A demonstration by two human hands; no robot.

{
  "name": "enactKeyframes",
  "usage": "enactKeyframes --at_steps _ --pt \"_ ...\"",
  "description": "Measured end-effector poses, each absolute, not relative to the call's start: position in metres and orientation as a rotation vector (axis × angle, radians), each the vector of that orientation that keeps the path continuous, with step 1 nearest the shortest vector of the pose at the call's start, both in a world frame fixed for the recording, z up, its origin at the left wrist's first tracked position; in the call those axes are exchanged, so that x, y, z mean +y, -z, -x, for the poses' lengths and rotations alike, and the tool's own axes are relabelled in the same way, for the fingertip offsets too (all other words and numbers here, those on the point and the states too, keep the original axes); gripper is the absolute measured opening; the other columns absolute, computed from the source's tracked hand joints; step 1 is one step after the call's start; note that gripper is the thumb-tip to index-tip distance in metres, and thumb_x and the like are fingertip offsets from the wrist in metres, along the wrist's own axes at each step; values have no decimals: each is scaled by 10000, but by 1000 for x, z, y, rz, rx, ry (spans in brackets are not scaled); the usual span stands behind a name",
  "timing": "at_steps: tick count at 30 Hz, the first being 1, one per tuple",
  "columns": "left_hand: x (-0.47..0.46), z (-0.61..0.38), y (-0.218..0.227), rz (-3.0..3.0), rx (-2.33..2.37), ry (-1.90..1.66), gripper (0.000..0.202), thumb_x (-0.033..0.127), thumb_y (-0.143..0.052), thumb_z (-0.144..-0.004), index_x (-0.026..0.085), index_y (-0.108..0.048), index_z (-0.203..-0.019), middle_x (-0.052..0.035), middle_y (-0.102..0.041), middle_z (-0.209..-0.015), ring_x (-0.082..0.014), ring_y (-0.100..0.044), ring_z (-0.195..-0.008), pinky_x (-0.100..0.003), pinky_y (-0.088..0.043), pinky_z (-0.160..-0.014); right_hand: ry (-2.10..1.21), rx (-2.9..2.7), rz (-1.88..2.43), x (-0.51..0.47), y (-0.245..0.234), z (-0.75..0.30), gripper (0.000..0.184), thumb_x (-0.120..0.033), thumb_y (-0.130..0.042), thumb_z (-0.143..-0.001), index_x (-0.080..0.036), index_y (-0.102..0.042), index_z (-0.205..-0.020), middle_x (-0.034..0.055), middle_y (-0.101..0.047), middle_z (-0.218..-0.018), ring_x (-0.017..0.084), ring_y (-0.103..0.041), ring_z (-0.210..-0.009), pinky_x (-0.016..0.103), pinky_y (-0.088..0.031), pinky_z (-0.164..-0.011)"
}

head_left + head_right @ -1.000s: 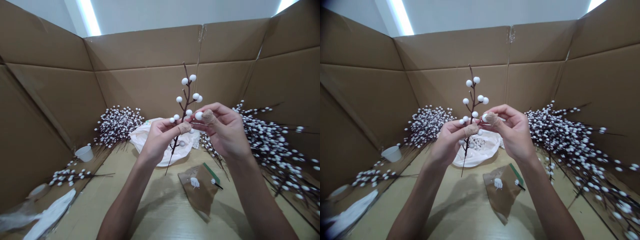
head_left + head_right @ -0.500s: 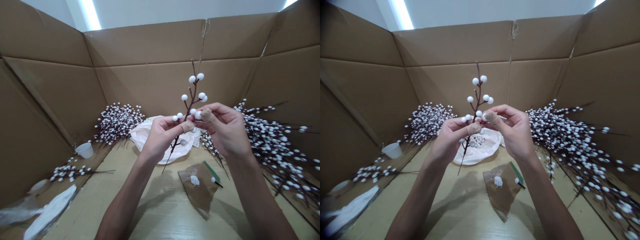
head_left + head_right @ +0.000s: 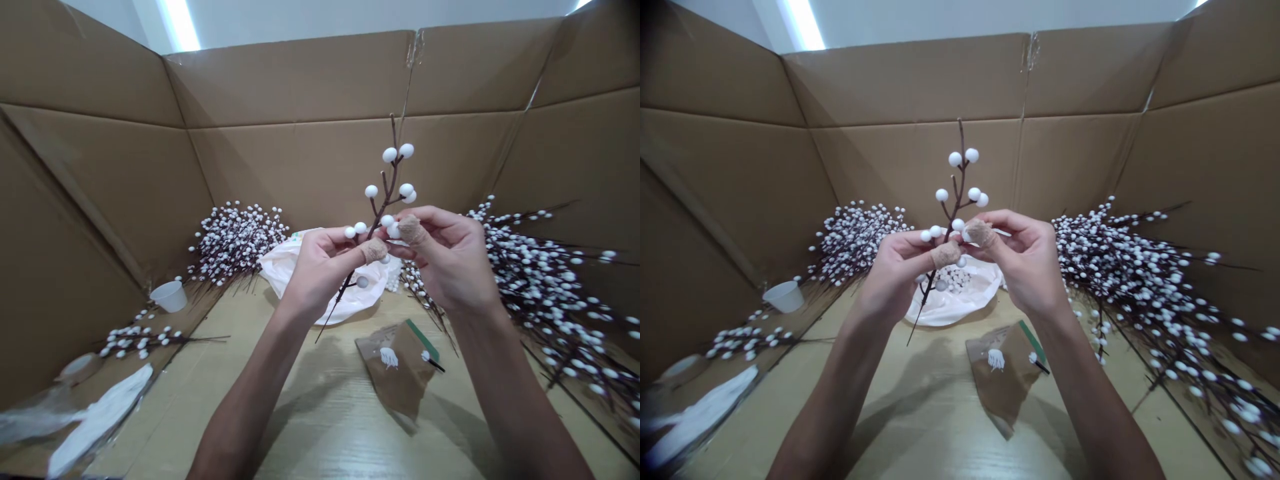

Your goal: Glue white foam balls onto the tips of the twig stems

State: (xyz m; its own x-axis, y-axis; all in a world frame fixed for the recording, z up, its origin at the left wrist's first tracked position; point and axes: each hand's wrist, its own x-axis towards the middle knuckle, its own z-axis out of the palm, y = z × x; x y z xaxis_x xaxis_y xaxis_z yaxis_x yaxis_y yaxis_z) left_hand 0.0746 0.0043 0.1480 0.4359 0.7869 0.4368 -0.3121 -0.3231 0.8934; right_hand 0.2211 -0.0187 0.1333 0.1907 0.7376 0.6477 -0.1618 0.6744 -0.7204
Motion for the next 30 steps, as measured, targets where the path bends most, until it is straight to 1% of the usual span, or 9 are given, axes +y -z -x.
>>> enactKeyframes --at_steps 6,11,15,19,25,30 --pt "7 -76 -144 -1508 440 -1235 91 204 -764 -673 137 -736 -727 -15 -673 -687 -136 -622 -707 -255 -487 -688 -670 -1188 575 -15 -131 -217 99 -308 -750 -741 -228 -716 -789 6 -723 -780 148 -705 -740 279 -598 -695" --pt "9 -78 -143 -1476 443 -1273 102 206 -786 -643 136 -728 -689 -15 -679 -692 -127 -617 -674 -248 -492 -663 -684 -1168 552 -13 -129 -214 74 -266 -751 -743 -215 -729 -792 11 -726 -773 138 -701 -720 254 -590 -667" --pt "8 -79 -144 -1452 419 -1268 144 227 -813 -619 134 -732 -694 -19 -687 -709 -118 -614 -678 -249 -502 -694 -698 -1173 543 -12 -129 -214 60 -248 -758 -736 -219 -734 -783 7 -724 -756 126 -692 -715 239 -577 -658" --pt "7 -79 -145 -1458 406 -1261 162 254 -813 -632 135 -739 -714 -27 -697 -739 -115 -614 -694 -250 -503 -719 -713 -1176 547 -9 -127 -214 66 -255 -761 -734 -217 -734 -780 7 -722 -751 122 -686 -703 236 -567 -647" --pt "8 -78 -144 -1471 439 -1263 188 279 -812 -637 136 -741 -735 -32 -695 -745 -128 -623 -703 -252 -500 -702 -720 -1178 539 -8 -126 -213 59 -240 -762 -732 -222 -736 -782 2 -731 -760 120 -694 -720 228 -575 -662" --pt "6 -77 -145 -1499 479 -1262 211 319 -801 -654 141 -744 -753 -52 -706 -786 -159 -640 -745 -277 -506 -701 -748 -1158 526 -9 -127 -212 48 -213 -762 -730 -222 -738 -770 -5 -735 -758 109 -695 -719 207 -578 -664"
